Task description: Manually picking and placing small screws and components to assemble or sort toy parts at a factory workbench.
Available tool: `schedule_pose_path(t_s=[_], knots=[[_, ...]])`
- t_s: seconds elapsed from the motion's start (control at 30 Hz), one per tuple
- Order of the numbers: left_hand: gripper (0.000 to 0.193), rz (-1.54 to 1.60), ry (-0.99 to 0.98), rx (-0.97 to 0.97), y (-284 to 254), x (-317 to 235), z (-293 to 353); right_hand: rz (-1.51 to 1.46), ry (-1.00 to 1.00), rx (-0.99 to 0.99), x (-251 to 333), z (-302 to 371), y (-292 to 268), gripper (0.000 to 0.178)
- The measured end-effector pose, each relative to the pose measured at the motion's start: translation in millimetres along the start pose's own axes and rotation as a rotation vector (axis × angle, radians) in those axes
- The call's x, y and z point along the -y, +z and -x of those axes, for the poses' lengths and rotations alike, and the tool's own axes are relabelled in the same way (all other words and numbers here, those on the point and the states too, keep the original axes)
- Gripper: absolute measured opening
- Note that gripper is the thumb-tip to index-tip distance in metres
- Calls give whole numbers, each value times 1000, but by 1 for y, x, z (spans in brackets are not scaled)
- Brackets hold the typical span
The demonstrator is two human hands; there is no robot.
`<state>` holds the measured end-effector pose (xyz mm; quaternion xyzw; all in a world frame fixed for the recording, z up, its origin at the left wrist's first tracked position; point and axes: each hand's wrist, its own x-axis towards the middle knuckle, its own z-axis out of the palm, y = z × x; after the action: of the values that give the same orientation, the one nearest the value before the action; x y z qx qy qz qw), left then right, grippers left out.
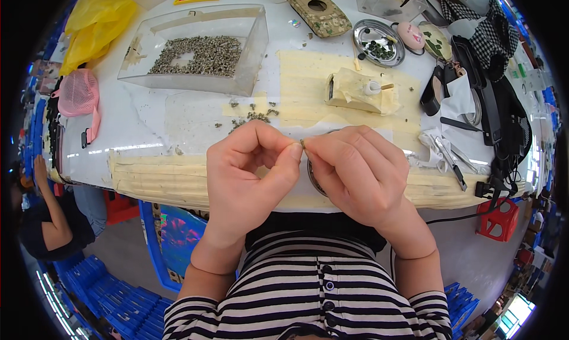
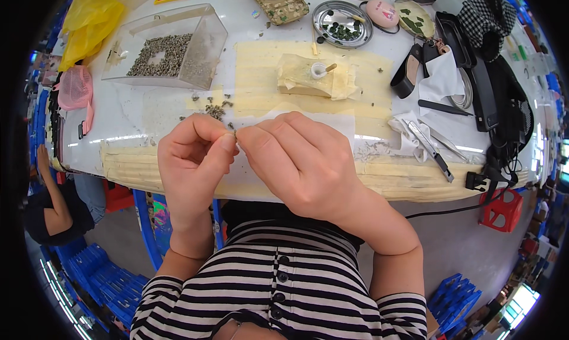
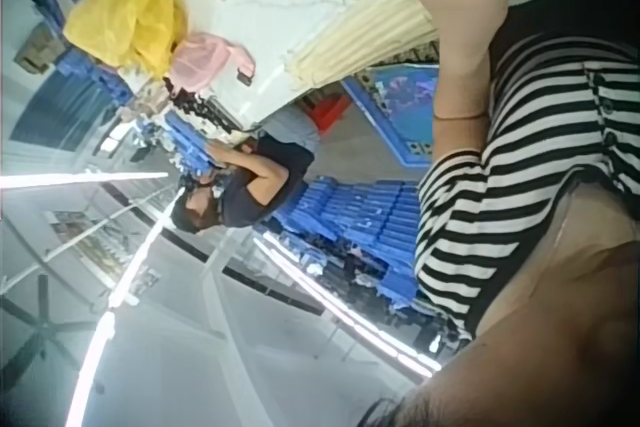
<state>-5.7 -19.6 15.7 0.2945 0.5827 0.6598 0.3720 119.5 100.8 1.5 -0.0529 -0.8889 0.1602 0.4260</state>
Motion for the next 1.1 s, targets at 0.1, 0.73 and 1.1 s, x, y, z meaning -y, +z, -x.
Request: schedule_pose_path(t_s=[0.1,0.73,1.1], knots=[[5,80,-53,44,-3,-1,-2,44,-36,-8,-2,3,1,25],[7,221,-122,84,-5,1,-4,23,-43,-42,-3,-1,2,28],[3,207,-63,56,-1,2,-2,8,-23,-36,0,-3,1,30]])
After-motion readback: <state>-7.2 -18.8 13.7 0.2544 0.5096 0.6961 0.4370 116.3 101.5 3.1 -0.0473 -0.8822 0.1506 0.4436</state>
